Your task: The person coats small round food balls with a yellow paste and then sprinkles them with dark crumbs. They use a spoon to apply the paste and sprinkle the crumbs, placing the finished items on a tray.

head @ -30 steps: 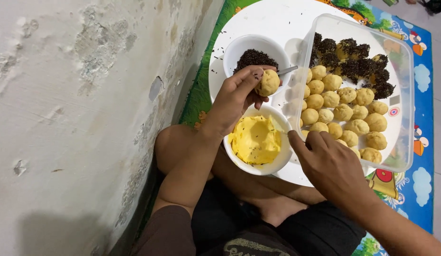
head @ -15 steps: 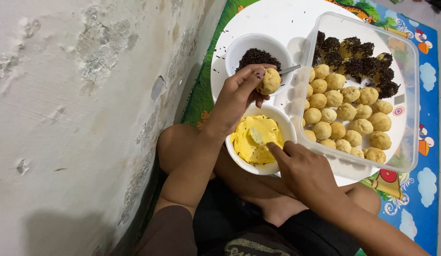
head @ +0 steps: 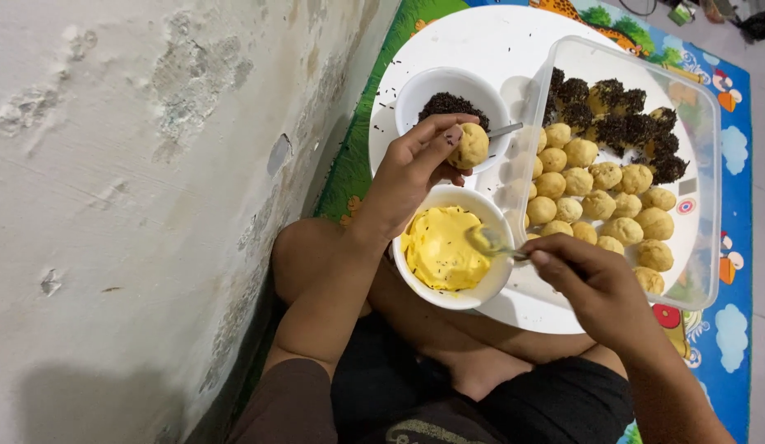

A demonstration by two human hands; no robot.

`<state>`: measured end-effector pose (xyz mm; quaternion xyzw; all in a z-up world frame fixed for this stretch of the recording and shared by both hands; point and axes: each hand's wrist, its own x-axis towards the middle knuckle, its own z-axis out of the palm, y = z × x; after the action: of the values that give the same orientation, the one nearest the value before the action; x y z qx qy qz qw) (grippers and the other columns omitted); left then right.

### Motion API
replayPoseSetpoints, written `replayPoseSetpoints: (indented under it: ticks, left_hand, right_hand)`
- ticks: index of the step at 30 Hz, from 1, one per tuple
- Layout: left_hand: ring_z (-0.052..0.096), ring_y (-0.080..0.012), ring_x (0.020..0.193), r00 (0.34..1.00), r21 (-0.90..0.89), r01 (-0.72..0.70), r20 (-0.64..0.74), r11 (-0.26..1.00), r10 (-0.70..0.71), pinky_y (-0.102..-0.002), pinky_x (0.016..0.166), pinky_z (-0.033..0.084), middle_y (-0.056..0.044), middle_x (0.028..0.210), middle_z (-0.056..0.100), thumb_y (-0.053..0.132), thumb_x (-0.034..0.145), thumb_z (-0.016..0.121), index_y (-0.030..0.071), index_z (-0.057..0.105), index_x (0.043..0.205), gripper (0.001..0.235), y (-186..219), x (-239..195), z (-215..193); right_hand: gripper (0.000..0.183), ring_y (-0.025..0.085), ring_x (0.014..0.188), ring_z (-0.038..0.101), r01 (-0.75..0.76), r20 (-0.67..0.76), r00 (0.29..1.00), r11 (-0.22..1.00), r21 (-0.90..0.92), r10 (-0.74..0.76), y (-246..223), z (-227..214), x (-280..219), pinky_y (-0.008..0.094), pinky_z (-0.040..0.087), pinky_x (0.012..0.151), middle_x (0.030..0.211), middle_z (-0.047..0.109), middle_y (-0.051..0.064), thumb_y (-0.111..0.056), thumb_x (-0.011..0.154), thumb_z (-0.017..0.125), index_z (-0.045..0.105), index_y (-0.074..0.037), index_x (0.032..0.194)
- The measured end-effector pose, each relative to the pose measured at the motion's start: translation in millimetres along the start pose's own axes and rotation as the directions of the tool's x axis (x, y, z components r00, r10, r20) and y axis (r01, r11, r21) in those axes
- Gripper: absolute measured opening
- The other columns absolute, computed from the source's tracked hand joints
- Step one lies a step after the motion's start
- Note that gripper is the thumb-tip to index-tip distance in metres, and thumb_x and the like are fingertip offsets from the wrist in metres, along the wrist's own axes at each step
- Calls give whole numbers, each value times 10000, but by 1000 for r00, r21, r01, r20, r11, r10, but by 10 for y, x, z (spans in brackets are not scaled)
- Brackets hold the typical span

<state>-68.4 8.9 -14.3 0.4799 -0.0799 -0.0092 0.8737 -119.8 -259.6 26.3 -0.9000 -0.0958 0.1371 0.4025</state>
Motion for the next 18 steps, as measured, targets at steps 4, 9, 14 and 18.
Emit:
replayPoseSetpoints:
  ticks: [4,9,14,18]
  left_hand:
    - [628,-237,1137,997,-80,-48,61,996,52,-287,857,629,-142,1299,622,254,1011,655,84,673,1283,321,-44,16,-72]
    - [714,-320,1009,973,-269,215,137,939,-184,-395,908,640,-198,1277,628,276,916,719,25,636,1347,506,0,-5,-16]
    - [697,-332,1042,976,-368,199,159,908,-150,-403,884,645,-215,1297,637,190,937,726,-5,632,1352,468,-94,18,4]
    - [683,-406,1117,986,-417,168,55,893,-160,-454,959,626,-267,1248,664,132,887,756,-17,632,1305,461,-39,30,17]
  right_hand:
    - [206,170,644,535,-2,-107,994,996,87,11,-74,-203,23,294,411,568,839,703,76,-118,998,627,780,-24,1099]
    - [177,140,826,666,416,-65,898,889,-190,-434,-230,-533,451,276,517,706,1068,759,89,-102,1032,598,722,-31,1137]
    - [164,149,754,650,624,48,773,745,-238,-632,-508,-654,885,268,498,653,944,722,88,-132,1001,649,723,-20,1096]
    - [126,119,671,672,718,92,683,643,-266,-725,-323,-568,1175,206,590,581,883,720,87,-118,1019,635,730,-47,1063]
